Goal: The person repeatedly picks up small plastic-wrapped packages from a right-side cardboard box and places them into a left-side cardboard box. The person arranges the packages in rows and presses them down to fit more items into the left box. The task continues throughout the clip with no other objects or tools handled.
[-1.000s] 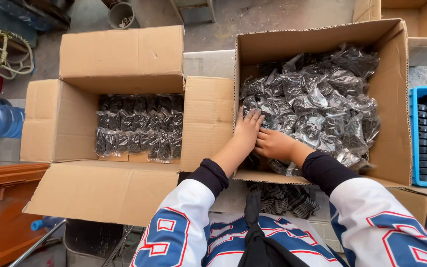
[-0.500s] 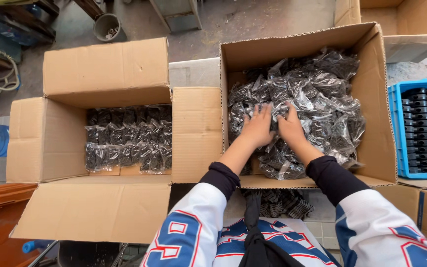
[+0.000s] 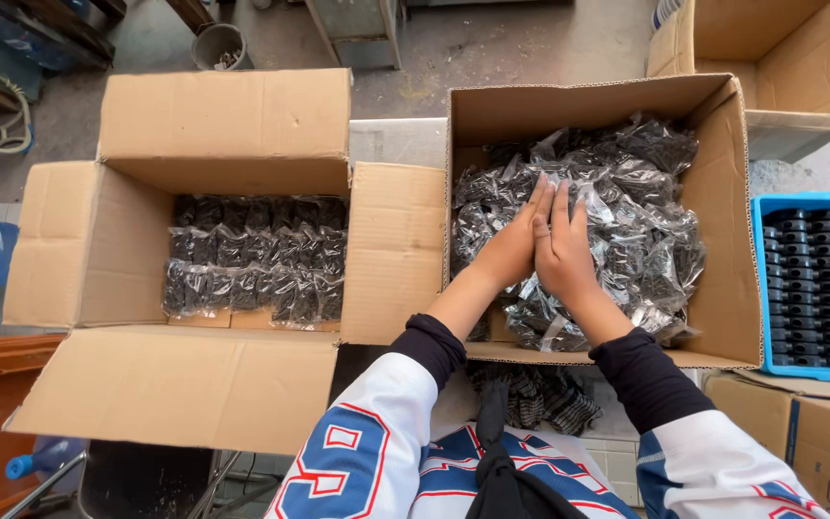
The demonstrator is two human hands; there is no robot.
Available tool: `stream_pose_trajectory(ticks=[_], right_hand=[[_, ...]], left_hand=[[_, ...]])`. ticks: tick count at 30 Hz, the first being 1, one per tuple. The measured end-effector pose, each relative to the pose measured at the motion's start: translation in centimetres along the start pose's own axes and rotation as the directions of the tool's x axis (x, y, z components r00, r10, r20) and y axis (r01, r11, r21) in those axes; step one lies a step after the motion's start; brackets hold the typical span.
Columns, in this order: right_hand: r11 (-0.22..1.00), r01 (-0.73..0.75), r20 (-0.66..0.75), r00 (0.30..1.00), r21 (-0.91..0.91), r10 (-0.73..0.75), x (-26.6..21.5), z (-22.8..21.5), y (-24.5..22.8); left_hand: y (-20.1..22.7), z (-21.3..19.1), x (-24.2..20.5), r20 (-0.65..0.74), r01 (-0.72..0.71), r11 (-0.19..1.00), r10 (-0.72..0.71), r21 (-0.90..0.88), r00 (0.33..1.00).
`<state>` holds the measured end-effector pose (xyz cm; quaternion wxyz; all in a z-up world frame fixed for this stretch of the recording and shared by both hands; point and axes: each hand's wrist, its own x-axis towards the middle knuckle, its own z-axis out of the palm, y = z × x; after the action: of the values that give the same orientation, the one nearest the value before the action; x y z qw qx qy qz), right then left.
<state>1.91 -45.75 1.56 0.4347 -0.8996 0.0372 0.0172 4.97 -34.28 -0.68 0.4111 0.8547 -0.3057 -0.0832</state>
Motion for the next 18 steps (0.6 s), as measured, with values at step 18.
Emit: stream_pose_trajectory(ticks=[18], right_hand=[[0.914, 0.407, 0.367, 0.849, 0.003, -0.379, -2.7, 15.1, -18.8]], left_hand=[[-7.3, -19.8, -19.1, -0.097, 0.079, 0.856, -0.034, 0.512, 0.995]])
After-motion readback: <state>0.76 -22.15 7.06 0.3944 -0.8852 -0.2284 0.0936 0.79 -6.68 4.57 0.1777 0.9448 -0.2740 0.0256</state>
